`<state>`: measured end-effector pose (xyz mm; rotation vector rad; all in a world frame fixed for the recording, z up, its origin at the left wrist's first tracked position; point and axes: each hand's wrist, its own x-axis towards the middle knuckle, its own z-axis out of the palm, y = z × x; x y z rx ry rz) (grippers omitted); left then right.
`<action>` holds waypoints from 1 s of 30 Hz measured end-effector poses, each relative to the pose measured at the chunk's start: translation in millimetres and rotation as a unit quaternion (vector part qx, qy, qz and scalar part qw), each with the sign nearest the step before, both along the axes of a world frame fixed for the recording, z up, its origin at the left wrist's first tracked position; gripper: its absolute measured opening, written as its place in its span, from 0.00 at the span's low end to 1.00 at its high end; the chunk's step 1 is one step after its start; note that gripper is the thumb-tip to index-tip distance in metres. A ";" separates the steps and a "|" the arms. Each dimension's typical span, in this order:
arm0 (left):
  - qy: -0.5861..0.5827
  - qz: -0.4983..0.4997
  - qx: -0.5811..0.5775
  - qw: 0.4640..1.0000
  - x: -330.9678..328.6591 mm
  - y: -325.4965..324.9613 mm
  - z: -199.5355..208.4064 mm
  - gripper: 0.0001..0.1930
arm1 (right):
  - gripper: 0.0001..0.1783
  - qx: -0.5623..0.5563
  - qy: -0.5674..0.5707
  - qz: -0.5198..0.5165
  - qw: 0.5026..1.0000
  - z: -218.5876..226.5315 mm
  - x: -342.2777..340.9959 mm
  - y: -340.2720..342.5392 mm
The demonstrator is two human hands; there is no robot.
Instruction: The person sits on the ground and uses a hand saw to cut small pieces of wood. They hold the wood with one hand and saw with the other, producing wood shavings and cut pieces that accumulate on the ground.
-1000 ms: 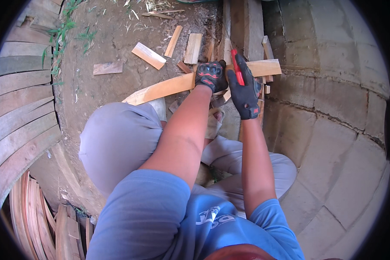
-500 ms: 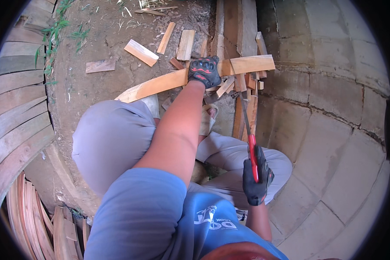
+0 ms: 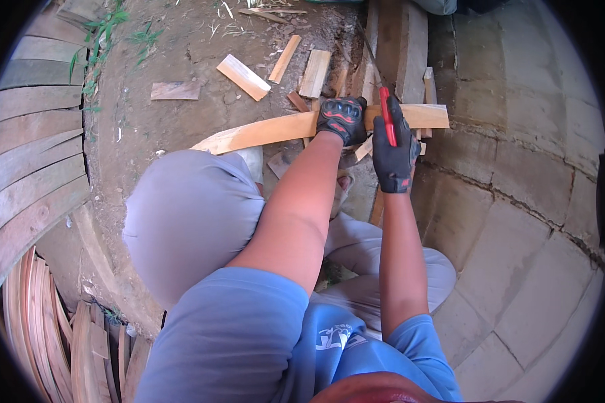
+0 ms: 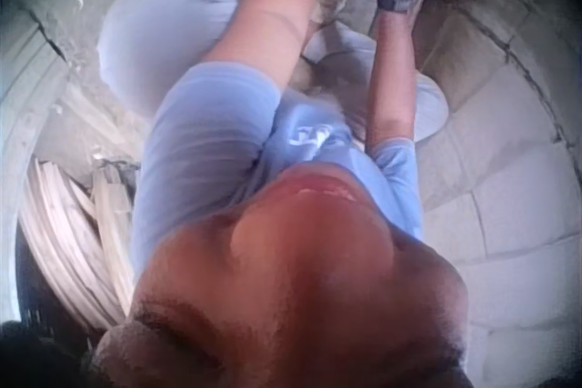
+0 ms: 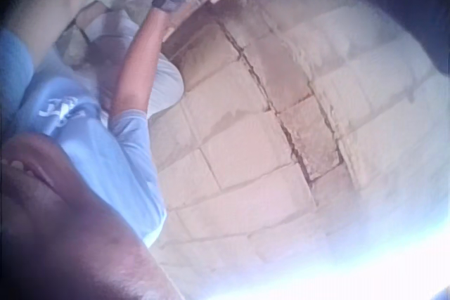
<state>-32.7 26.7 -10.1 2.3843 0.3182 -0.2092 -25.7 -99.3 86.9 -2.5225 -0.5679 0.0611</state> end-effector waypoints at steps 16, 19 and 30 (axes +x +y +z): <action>0.067 -0.067 -0.004 0.996 11.8 15.5 -3.5 0.29 | 0.27 -0.116 0.025 -0.018 0.993 128.3 -182.6 -148.1; 0.065 -0.066 -0.010 0.996 12.2 15.6 -1.3 0.30 | 0.30 -0.099 0.004 -0.006 0.995 142.0 -185.7 -154.1; 0.086 -0.081 -0.049 0.992 14.7 19.3 4.2 0.28 | 0.26 -0.007 0.004 0.001 1.000 23.5 -24.7 -46.7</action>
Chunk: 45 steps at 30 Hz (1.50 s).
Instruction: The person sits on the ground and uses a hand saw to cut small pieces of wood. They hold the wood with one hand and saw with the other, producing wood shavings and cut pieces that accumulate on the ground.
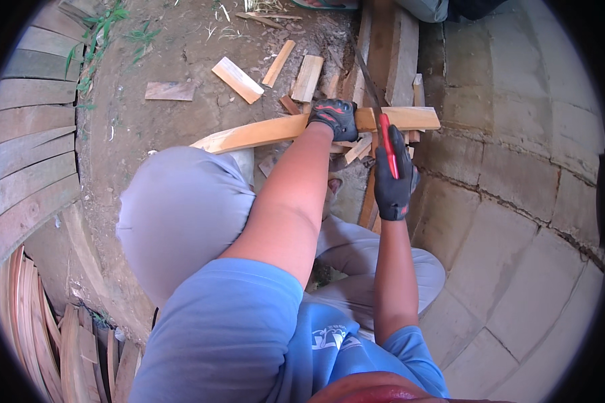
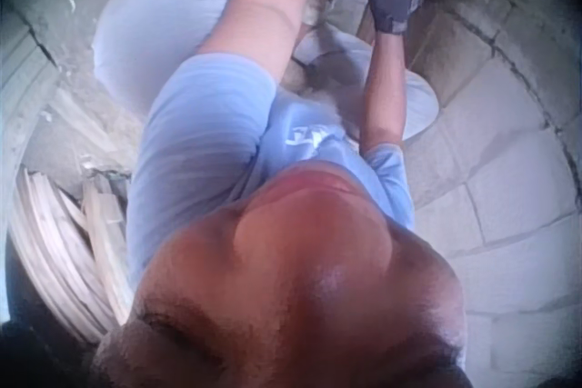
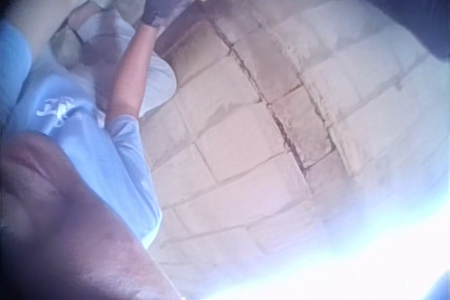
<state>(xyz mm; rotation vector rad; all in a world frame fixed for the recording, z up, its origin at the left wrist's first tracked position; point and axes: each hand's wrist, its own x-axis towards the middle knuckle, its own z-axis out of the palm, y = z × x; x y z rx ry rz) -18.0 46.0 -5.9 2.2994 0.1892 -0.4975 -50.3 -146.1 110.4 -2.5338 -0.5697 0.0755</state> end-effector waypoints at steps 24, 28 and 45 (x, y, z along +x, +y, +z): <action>0.060 -0.006 -0.016 0.998 1.7 21.6 9.2 0.33 | 0.27 -0.022 -0.010 -0.013 1.000 56.6 -81.0 -50.7; 0.043 -0.022 -0.034 0.998 5.7 15.7 -0.4 0.31 | 0.26 -0.035 -0.043 0.016 0.998 10.5 -11.4 9.4; 0.084 -0.092 -0.043 0.991 23.1 19.6 -7.4 0.35 | 0.30 -0.102 0.028 -0.054 0.993 114.6 -167.4 -117.7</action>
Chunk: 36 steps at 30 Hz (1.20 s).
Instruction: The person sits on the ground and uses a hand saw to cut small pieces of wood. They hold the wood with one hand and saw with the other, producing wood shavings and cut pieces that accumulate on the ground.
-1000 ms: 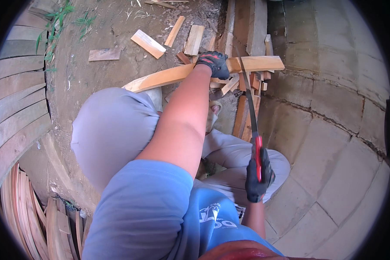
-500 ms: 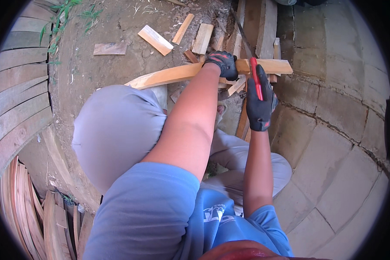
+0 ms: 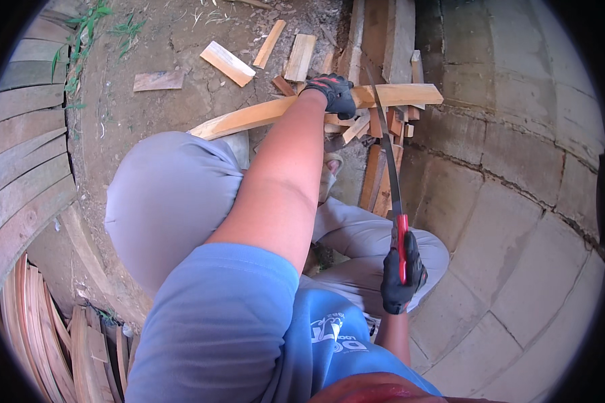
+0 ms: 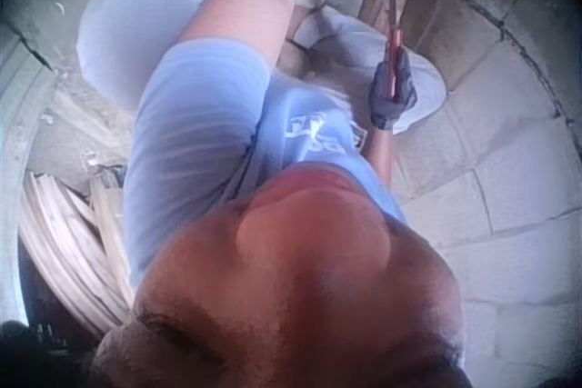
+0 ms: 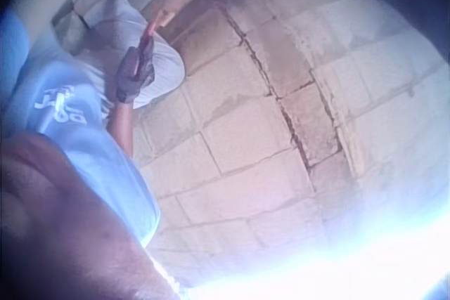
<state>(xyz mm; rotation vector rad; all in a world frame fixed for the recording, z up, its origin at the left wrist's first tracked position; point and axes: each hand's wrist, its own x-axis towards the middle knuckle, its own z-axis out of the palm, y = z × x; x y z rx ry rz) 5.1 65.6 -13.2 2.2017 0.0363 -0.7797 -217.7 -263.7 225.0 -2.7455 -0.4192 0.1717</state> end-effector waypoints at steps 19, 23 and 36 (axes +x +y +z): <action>0.021 0.011 -0.014 1.000 1.2 4.8 0.0 0.36 | 0.24 0.084 -0.066 0.016 0.994 -102.0 148.3 128.7; 0.025 -0.008 -0.019 0.999 3.2 5.3 1.8 0.36 | 0.24 0.088 -0.052 0.023 0.994 -70.2 89.6 71.8; 0.043 0.007 -0.031 0.999 4.1 6.1 -10.1 0.30 | 0.26 0.077 -0.026 0.019 0.997 -57.5 77.8 60.2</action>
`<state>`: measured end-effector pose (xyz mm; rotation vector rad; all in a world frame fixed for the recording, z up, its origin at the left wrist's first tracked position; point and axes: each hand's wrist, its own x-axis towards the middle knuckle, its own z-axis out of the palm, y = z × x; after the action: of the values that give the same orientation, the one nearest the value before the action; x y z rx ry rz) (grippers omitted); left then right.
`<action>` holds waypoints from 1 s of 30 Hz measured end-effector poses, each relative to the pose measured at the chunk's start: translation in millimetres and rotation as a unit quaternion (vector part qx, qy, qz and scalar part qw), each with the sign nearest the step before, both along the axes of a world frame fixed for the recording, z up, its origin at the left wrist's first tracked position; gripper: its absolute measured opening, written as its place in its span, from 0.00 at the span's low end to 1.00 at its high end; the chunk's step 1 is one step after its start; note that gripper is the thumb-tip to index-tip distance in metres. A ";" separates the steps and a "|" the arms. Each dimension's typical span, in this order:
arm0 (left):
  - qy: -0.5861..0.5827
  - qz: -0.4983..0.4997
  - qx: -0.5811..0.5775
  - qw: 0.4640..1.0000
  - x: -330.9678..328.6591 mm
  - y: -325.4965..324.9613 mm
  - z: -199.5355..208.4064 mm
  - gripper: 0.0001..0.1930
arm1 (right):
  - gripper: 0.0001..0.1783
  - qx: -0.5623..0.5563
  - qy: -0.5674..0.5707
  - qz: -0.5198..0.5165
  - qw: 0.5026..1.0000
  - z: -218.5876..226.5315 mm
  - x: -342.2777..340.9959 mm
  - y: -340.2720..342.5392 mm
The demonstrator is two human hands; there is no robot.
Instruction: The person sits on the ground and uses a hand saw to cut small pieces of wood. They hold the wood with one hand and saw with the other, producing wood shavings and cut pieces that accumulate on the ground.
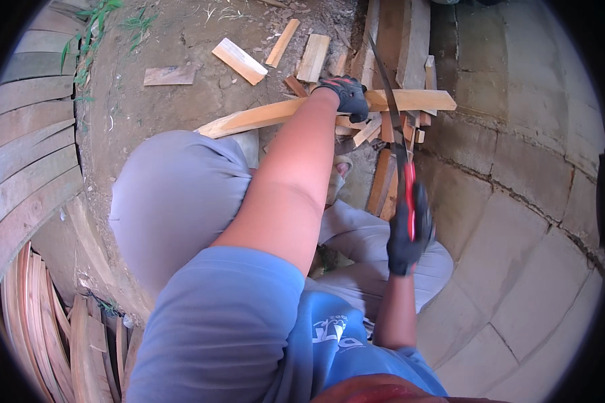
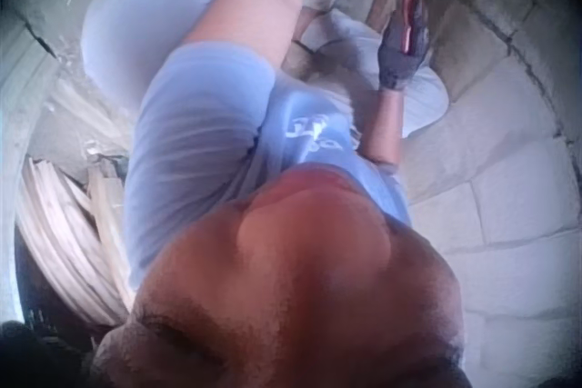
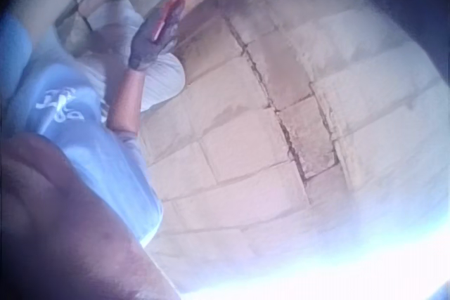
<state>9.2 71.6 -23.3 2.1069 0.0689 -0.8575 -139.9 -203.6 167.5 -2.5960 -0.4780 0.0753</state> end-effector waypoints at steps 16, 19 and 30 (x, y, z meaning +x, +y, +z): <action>-0.289 0.177 0.234 0.911 -35.1 -53.3 17.5 0.17 | 0.23 0.041 -0.036 0.004 0.999 -42.6 81.1 69.7; -0.258 0.238 0.181 0.919 -38.5 -67.1 7.8 0.16 | 0.23 0.028 -0.052 -0.007 0.998 -43.2 74.8 73.0; -0.181 0.193 0.151 0.952 -28.6 -56.7 17.4 0.18 | 0.24 0.036 0.016 -0.008 0.999 -15.6 44.4 38.6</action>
<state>-19.4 14.9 -5.9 2.3914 0.4270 -0.2299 -95.5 -164.9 151.9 -2.5237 -0.4404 0.0912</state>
